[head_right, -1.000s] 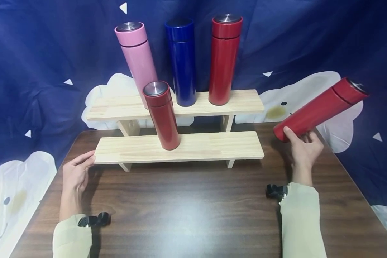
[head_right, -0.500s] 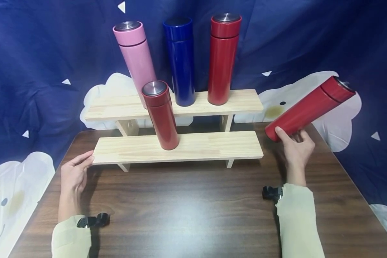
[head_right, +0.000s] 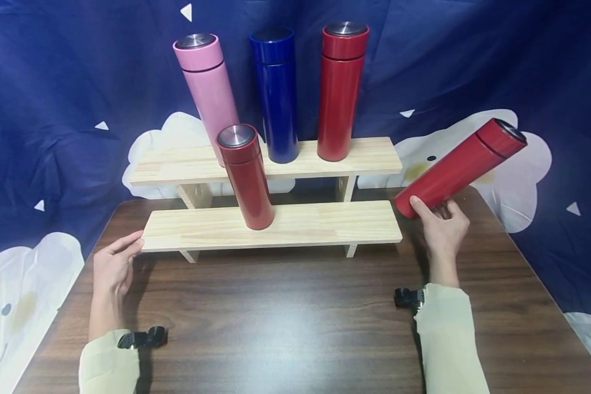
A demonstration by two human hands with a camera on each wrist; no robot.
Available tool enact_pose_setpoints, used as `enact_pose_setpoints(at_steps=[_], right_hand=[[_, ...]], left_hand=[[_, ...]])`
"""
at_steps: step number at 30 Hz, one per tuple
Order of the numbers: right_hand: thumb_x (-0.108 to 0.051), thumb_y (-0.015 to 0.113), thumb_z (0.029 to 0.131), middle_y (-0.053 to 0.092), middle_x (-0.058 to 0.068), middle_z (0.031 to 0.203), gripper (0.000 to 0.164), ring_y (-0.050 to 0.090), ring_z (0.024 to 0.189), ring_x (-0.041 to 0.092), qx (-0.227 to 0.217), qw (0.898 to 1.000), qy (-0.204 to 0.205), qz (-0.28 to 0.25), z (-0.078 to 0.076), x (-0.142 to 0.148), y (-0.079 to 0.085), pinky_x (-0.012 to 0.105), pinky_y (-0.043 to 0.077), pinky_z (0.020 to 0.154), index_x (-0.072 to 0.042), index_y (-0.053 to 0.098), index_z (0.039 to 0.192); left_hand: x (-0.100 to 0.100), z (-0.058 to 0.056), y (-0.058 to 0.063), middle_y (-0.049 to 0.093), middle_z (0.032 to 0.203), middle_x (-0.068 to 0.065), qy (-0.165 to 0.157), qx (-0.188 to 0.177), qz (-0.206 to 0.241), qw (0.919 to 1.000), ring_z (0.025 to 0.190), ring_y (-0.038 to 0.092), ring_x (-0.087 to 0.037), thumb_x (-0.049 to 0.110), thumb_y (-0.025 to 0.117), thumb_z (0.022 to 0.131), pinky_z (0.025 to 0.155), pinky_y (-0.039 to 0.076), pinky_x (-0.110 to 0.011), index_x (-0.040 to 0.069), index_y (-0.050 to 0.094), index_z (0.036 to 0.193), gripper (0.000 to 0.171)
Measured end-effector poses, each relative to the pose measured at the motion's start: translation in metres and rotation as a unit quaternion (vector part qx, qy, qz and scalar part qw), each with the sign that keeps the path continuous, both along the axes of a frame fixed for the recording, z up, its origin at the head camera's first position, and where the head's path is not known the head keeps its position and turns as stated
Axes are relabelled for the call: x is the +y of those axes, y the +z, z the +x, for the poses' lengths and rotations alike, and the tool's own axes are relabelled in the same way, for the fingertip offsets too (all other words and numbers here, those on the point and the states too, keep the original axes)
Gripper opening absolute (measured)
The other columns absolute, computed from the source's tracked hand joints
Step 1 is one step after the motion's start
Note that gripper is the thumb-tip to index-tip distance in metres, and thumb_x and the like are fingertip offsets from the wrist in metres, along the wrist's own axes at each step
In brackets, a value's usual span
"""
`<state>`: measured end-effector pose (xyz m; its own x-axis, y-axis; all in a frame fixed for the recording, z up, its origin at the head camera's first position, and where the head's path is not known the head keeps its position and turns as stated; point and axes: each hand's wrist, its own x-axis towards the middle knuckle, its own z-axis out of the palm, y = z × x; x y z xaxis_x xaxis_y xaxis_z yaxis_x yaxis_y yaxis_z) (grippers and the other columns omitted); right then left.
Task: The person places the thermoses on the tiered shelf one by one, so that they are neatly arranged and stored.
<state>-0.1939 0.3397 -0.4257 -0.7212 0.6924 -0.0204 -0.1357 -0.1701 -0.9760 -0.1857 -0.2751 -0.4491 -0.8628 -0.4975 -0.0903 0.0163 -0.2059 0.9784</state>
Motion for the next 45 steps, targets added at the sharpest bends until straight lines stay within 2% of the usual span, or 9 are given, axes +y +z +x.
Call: enact_pose_setpoints(at_steps=[8,13,18,23,30,37,45], right_hand=[[-0.007,0.092,0.072,0.07,0.004,0.103,0.052,0.067,0.089,0.014,0.016,1.0,0.012,0.012,0.003,-0.012,0.001,0.016,0.056,0.061,-0.01,0.075,0.121],[-0.006,0.091,0.072,0.07,0.005,0.107,0.052,0.066,0.096,0.017,0.032,0.999,0.02,0.031,0.003,-0.017,0.002,0.017,0.057,0.07,-0.01,0.075,0.121],[-0.007,0.09,0.074,0.069,0.003,0.11,0.051,0.065,0.099,0.017,0.021,0.997,0.027,0.064,0.003,-0.022,0.001,0.018,0.054,0.085,-0.01,0.074,0.122],[-0.01,0.09,0.074,0.068,0.003,0.113,0.054,0.064,0.1,0.017,0.007,0.996,0.036,0.082,0.003,-0.026,0.001,0.02,0.054,0.089,-0.012,0.073,0.125],[-0.008,0.09,0.074,0.067,0.004,0.117,0.054,0.063,0.104,0.018,0.028,0.994,0.047,0.094,0.0,-0.031,0.0,0.021,0.052,0.094,-0.012,0.073,0.125],[-0.009,0.091,0.073,0.067,0.004,0.118,0.055,0.063,0.104,0.018,0.03,0.994,0.049,0.094,0.001,-0.034,0.002,0.021,0.052,0.093,-0.013,0.073,0.125],[-0.005,0.09,0.072,0.07,0.003,0.109,0.053,0.066,0.095,0.017,0.054,0.993,0.056,0.091,0.004,-0.039,0.005,0.017,0.054,0.082,-0.01,0.074,0.122]], left_hand=[[0.0,0.002,-0.001,0.074,0.085,-0.001,0.001,-0.004,0.0,1.0,0.085,0.064,-0.012,-0.016,0.071,0.084,0.069,0.053,-0.016,-0.006,0.078,0.102,0.022],[0.0,0.002,-0.001,0.074,0.086,-0.001,0.002,-0.001,-0.004,1.0,0.085,0.064,-0.012,-0.016,0.07,0.085,0.068,0.053,-0.016,-0.006,0.077,0.102,0.022],[0.001,0.001,-0.001,0.075,0.086,-0.001,0.003,0.001,-0.006,1.0,0.084,0.064,-0.012,-0.017,0.07,0.085,0.068,0.053,-0.016,-0.006,0.078,0.102,0.022],[0.001,0.001,0.0,0.075,0.086,-0.001,0.002,0.003,0.0,1.0,0.082,0.064,-0.012,-0.017,0.07,0.084,0.068,0.053,-0.016,-0.005,0.078,0.101,0.022],[0.001,0.0,-0.001,0.075,0.085,-0.001,0.004,0.008,0.0,1.0,0.079,0.065,-0.011,-0.019,0.07,0.084,0.066,0.053,-0.015,-0.005,0.078,0.098,0.022],[0.001,0.0,-0.001,0.074,0.086,-0.002,0.005,0.009,0.003,0.9999,0.08,0.064,-0.012,-0.018,0.07,0.084,0.066,0.053,-0.016,-0.004,0.079,0.097,0.021],[0.001,0.0,-0.001,0.074,0.087,-0.002,0.004,0.006,-0.001,1.0,0.084,0.063,-0.013,-0.017,0.07,0.085,0.067,0.052,-0.016,-0.003,0.079,0.098,0.021]])
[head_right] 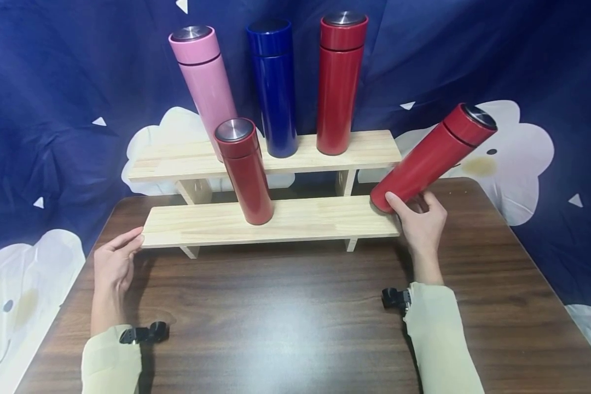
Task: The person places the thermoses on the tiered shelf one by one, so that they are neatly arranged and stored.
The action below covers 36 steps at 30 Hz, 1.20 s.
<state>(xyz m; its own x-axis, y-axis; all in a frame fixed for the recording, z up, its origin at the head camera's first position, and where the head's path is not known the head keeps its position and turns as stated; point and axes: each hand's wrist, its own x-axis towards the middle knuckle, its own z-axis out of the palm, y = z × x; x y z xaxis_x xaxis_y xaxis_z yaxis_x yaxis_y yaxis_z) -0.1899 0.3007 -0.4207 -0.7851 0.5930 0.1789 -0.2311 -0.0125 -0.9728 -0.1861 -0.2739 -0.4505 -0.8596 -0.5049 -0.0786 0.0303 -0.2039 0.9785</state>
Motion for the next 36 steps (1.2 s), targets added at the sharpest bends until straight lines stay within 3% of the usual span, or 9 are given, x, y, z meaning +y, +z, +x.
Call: enact_pose_setpoints(at_steps=[7,28,36], right_hand=[[-0.003,0.09,0.072,0.071,0.002,0.104,0.052,0.066,0.09,0.016,0.004,1.0,0.01,0.002,0.002,-0.011,0.005,0.015,0.053,0.075,-0.009,0.074,0.121],[-0.002,0.089,0.073,0.072,0.004,0.105,0.052,0.067,0.094,0.018,0.018,0.997,0.072,0.033,0.005,-0.05,0.017,0.018,0.054,0.082,-0.009,0.074,0.122],[-0.011,0.089,0.077,0.071,0.001,0.112,0.053,0.065,0.101,0.018,-0.012,0.992,0.084,0.096,0.005,-0.059,0.016,0.019,0.054,0.084,-0.014,0.072,0.127]], left_hand=[[-0.001,0.0,0.0,0.075,0.087,-0.001,0.0,-0.004,0.002,1.0,0.08,0.064,-0.011,-0.017,0.07,0.085,0.066,0.052,-0.015,-0.005,0.078,0.1,0.021],[0.0,-0.001,0.0,0.075,0.085,-0.001,-0.001,0.005,-0.006,1.0,0.08,0.063,-0.011,-0.017,0.069,0.085,0.066,0.052,-0.015,-0.008,0.076,0.104,0.022],[0.0,-0.001,-0.001,0.075,0.086,-0.001,-0.003,0.003,0.001,1.0,0.083,0.064,-0.012,-0.016,0.069,0.086,0.068,0.052,-0.016,-0.007,0.077,0.103,0.021]])
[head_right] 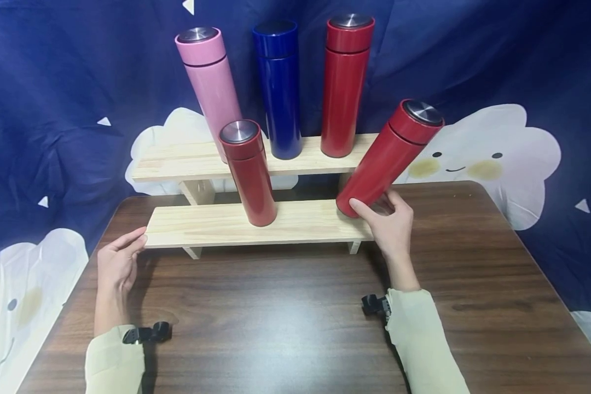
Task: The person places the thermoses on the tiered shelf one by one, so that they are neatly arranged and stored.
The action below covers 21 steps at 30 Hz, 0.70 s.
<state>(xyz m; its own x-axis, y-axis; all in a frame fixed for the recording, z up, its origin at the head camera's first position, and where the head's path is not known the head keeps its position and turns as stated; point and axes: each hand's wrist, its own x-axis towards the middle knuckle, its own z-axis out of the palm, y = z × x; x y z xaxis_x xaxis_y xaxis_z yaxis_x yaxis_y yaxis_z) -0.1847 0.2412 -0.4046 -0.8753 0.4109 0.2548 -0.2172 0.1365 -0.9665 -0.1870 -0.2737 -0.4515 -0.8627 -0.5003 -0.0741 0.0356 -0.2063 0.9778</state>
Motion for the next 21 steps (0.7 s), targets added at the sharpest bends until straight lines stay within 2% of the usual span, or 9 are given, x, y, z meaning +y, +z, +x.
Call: enact_pose_setpoints(at_steps=[9,14,21], right_hand=[[-0.019,0.087,0.08,0.068,0.001,0.121,0.056,0.063,0.108,0.018,-0.008,0.999,0.019,0.034,-0.001,-0.013,0.0,0.025,0.053,0.092,-0.018,0.068,0.133],[-0.019,0.087,0.08,0.068,0.003,0.124,0.058,0.063,0.108,0.018,-0.012,0.999,0.036,0.037,-0.002,-0.021,-0.002,0.024,0.053,0.092,-0.018,0.067,0.135],[-0.018,0.086,0.082,0.069,0.005,0.122,0.057,0.065,0.104,0.018,0.004,0.997,0.063,0.04,-0.003,-0.032,-0.007,0.022,0.055,0.089,-0.016,0.067,0.135]], left_hand=[[-0.001,0.0,-0.001,0.075,0.087,-0.001,0.0,0.002,0.003,1.0,0.083,0.064,-0.013,-0.017,0.07,0.085,0.067,0.052,-0.016,-0.007,0.077,0.103,0.022],[-0.002,0.001,0.0,0.075,0.086,-0.001,-0.005,0.009,0.007,0.9999,0.083,0.064,-0.013,-0.017,0.07,0.085,0.068,0.052,-0.016,-0.009,0.076,0.104,0.022],[-0.001,0.001,0.0,0.075,0.084,-0.002,-0.007,0.014,0.015,0.9998,0.08,0.064,-0.012,-0.018,0.07,0.084,0.067,0.052,-0.016,-0.006,0.078,0.099,0.02]])
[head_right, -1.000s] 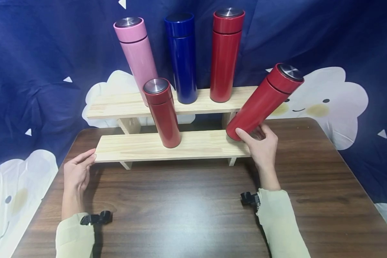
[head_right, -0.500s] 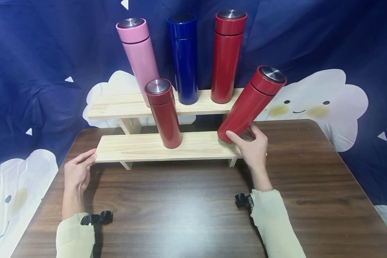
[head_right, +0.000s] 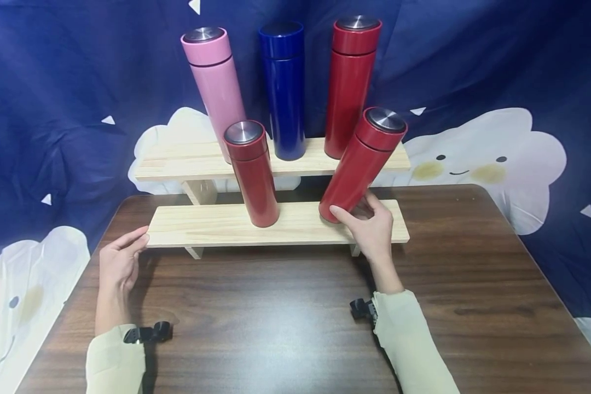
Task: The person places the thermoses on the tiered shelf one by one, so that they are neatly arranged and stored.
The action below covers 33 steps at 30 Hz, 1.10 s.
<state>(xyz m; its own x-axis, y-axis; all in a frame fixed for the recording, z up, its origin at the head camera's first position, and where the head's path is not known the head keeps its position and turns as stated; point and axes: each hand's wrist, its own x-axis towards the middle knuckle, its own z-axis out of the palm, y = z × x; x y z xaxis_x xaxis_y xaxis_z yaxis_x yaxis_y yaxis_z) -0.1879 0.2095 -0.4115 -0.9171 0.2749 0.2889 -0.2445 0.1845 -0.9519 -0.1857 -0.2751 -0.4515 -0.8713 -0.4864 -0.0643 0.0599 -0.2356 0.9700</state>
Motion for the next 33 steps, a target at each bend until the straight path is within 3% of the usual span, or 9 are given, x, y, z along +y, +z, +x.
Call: enact_pose_setpoints(at_steps=[19,33], right_hand=[[-0.012,0.087,0.081,0.071,0.012,0.116,0.057,0.069,0.096,0.016,0.005,0.999,0.036,0.021,-0.007,-0.02,-0.006,0.023,0.056,0.086,-0.008,0.066,0.134],[-0.023,0.09,0.079,0.072,0.013,0.116,0.063,0.071,0.1,0.023,-0.01,0.997,0.035,0.073,-0.013,-0.025,-0.007,0.026,0.057,0.086,-0.009,0.065,0.136]], left_hand=[[-0.001,-0.001,-0.001,0.075,0.085,-0.001,0.001,-0.005,-0.01,0.9999,0.08,0.065,-0.011,-0.016,0.071,0.085,0.069,0.053,-0.016,-0.007,0.077,0.102,0.02],[-0.001,-0.003,-0.002,0.074,0.086,-0.002,0.001,-0.013,-0.006,0.9999,0.081,0.065,-0.012,-0.015,0.071,0.085,0.07,0.054,-0.016,-0.005,0.078,0.101,0.02]])
